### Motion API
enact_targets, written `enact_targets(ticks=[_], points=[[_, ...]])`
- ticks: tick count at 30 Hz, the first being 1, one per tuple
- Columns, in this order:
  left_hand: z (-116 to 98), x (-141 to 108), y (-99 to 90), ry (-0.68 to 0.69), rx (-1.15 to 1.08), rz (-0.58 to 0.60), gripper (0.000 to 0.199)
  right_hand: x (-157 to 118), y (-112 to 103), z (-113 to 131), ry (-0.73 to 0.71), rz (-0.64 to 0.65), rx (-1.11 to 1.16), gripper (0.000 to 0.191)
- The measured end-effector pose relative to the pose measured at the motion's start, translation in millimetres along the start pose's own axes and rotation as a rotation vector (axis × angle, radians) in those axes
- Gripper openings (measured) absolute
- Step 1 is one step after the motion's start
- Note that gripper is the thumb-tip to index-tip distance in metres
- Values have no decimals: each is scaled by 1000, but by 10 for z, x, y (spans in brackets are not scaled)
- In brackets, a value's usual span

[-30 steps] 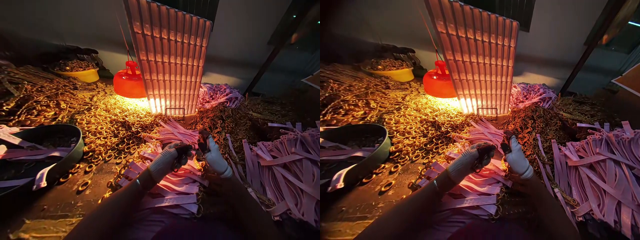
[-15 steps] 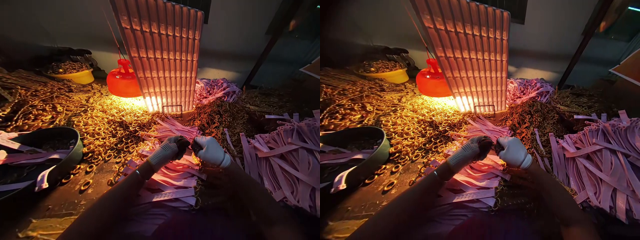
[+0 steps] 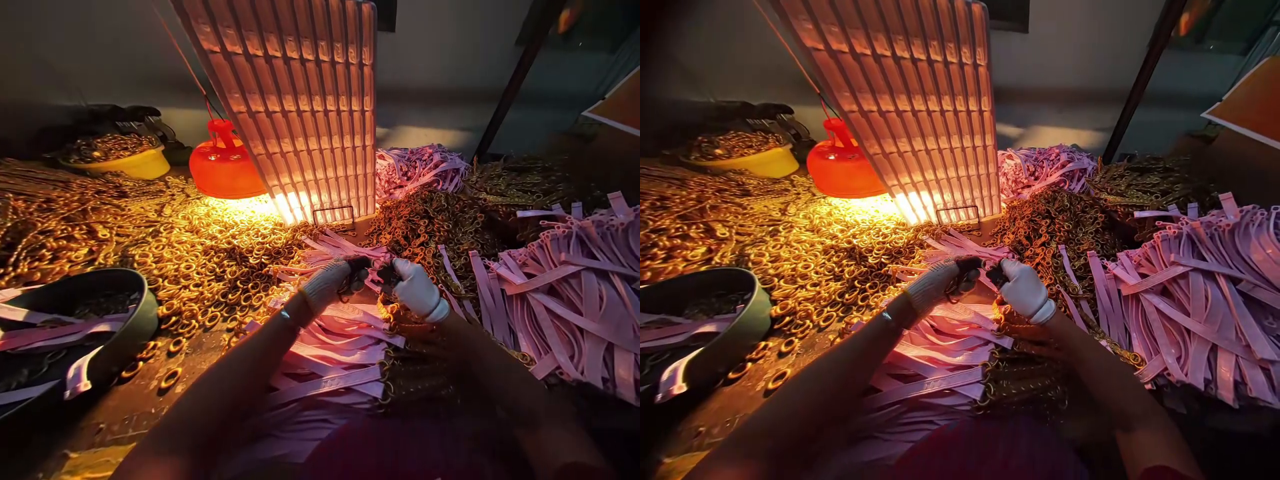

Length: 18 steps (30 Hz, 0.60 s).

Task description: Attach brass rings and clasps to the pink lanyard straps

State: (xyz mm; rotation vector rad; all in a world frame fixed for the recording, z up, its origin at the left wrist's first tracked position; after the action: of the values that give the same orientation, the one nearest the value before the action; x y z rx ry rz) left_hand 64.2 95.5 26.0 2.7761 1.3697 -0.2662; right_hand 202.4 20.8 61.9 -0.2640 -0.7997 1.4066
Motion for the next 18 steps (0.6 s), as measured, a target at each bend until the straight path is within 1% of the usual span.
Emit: enact_targets(ticks=[2,5,7,10,13,16,18], points=[[16,137,-105,11,125,-9,28,11,-72,-218,69,-72,148,19],[54,356,-255,37,357,-20,19,-27,-48,-523,169,-89,279,27],[117,456,-308,42,498,-2,17,-86,-4,-649,205,-77,316,29],[220,485,-318,46,642,46,20,-187,49,-734,240,-48,380,29],[255,427,-217,93,692,100,14,-253,85,-778,281,-30,456,29],[275,402,-7,156,673,126,11,-268,119,-812,322,-35,505,33],[316,438,158,186,641,114,12,-264,145,-801,333,-33,519,34]])
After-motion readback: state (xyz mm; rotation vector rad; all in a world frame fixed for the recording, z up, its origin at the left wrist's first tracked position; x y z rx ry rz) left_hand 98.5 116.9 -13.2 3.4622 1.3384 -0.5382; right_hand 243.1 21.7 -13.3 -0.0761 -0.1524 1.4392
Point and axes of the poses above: each hand's wrist, its own x-axis towards the middle knuckle, its own y-axis out of the palm, z = x × y, the point moved 9 cm from there along x, towards the middle knuckle, and after that the axes turned 4 degrees about -x, right-handed, at the moved point
